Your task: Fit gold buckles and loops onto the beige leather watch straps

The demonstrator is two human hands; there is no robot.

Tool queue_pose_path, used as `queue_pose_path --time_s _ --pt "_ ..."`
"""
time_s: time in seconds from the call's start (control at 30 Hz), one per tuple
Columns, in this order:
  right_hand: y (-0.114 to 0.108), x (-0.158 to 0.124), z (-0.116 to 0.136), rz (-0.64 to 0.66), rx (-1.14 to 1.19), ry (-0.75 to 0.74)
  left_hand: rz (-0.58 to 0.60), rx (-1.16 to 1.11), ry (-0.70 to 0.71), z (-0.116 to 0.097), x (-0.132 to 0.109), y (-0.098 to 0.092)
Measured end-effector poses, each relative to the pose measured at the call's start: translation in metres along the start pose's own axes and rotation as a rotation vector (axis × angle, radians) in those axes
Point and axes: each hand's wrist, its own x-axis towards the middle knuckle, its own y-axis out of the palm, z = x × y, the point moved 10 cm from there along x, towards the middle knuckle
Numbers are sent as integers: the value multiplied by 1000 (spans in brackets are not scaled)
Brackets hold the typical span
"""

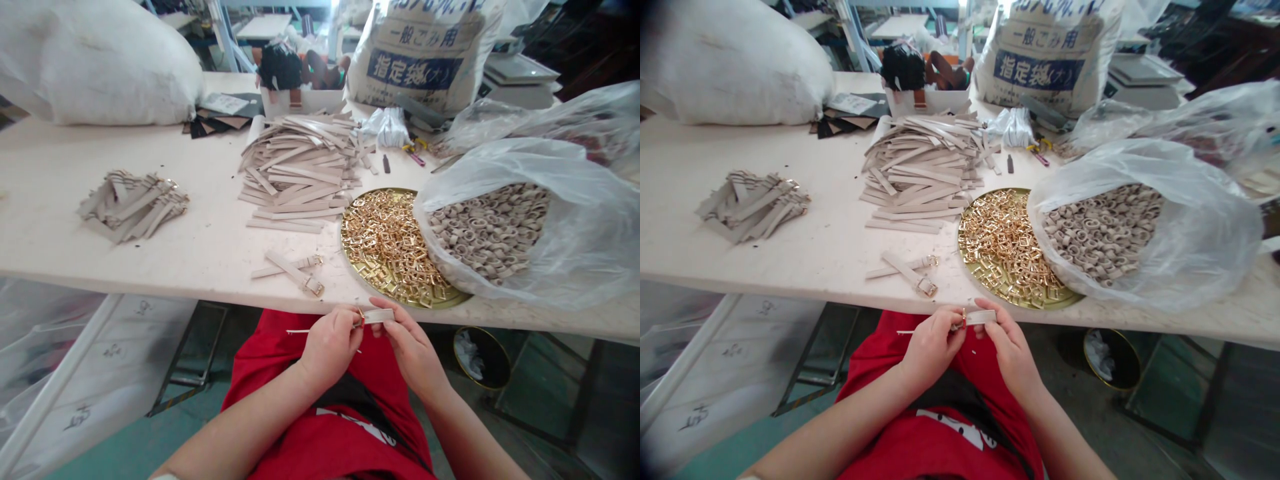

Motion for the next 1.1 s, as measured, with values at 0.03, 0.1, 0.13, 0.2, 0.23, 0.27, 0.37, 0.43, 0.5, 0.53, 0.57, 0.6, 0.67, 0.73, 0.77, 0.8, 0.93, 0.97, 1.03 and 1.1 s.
queue_pose_path --time_s 0.03,0.1,0.13,0.2,0.23,0.27,0.37,0.43,0.5,0.53,0.57,0.6,0.67,0.73,0.77,0.8,0.93,0.97,1.03,1.1 --pt "0 0 0 6 -10 -6 -4 -6 -5 0 0 -1" --pt "1 -1 0 18 -31 -15 -16 -13 -11 0 0 -2" --pt "1 -1 -1 19 -38 -18 -24 -16 -10 0 -1 -2" --pt "0 -1 -2 17 -56 -23 -46 -25 -3 -1 -1 -3" --pt "-1 -1 -2 15 -67 -26 -57 -31 1 -1 -2 -3" --pt "-2 -1 -3 11 -78 -28 -64 -39 5 -2 -2 -3" --pt "-3 -2 -4 0 -97 -32 -66 -74 -16 0 -2 -4" --pt "-4 -2 -5 -10 -101 -33 -54 -117 -75 3 -3 -3" --pt "-6 -1 -7 -24 -106 -32 -37 -181 -163 9 -4 -2" --pt "-6 -1 -8 -32 -108 -32 -28 -214 -204 12 -5 0" --pt "-7 -1 -9 -40 -109 -31 -20 -245 -236 14 -6 2" --pt "-8 -1 -10 -46 -110 -29 -13 -272 -257 14 -8 4" --pt "-9 0 -12 -56 -111 -28 -8 -306 -271 14 -9 7" --pt "-9 1 -13 -61 -115 -26 -13 -323 -268 13 -11 9" --pt "-9 1 -14 -63 -117 -24 -13 -328 -264 13 -11 10" --pt "-9 2 -14 -62 -120 -21 -10 -331 -260 13 -11 11" --pt "-8 4 -13 -65 -178 -21 33 -374 -267 14 -13 19" --pt "-9 4 -13 -72 -203 -23 48 -390 -271 14 -13 22" --pt "-10 5 -12 -85 -243 -22 75 -415 -270 15 -14 27" --pt "-10 7 -12 -90 -259 -13 90 -425 -264 15 -14 29"
